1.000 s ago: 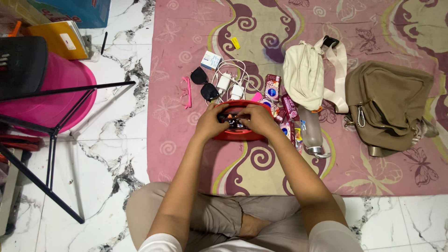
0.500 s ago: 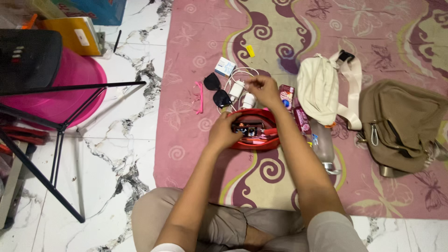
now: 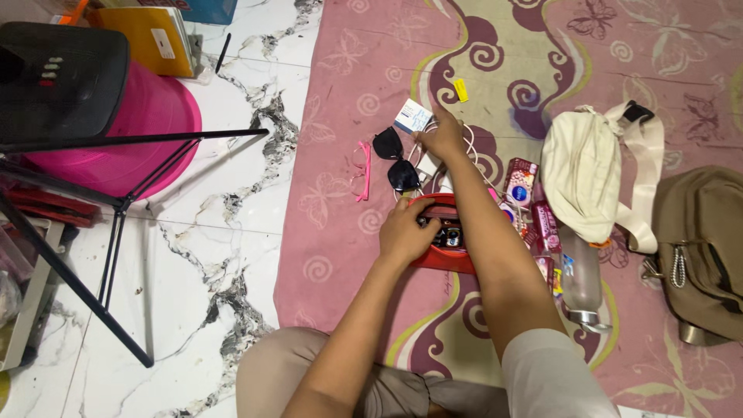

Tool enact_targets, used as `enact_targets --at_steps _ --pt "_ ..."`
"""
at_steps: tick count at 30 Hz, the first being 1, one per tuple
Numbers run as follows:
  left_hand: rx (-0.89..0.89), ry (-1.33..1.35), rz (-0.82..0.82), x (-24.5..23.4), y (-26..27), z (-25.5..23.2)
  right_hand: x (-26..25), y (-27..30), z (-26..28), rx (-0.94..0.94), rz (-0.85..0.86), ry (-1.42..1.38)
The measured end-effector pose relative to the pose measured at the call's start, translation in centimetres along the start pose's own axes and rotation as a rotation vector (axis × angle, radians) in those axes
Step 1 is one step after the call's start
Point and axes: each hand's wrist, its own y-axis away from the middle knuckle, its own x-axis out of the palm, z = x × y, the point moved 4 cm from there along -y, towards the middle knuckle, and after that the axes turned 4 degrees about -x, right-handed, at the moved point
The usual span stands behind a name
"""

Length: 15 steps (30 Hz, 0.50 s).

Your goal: The person sits on the floor and packs various small items into a red cosmetic bag. They place sunglasses, a hair clip, a toothbrush, a small box, a charger, and other personal items into the bag one by one, then zip it closed.

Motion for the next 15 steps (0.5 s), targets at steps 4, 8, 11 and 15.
enact_targets --at_steps 4,8,11,15 --pt "-0.012 -0.002 0.025 0.1 -0.5 0.4 0.6 0.2 1.4 0.024 0.011 0.064" --pt "-0.018 0.003 0.046 0.1 -0.6 0.5 0.3 1.0 2.7 0.065 -0.042 0.090" --pt "-0.001 -0.001 0.047 -0.1 -0.5 0.3 -0.8 1.7 3.4 0.112 -0.023 0.054" --pt "0.072 0.011 0.020 -0.3 -0.4 -0.1 -3.4 1.9 4.9 0.090 -0.060 -0.063"
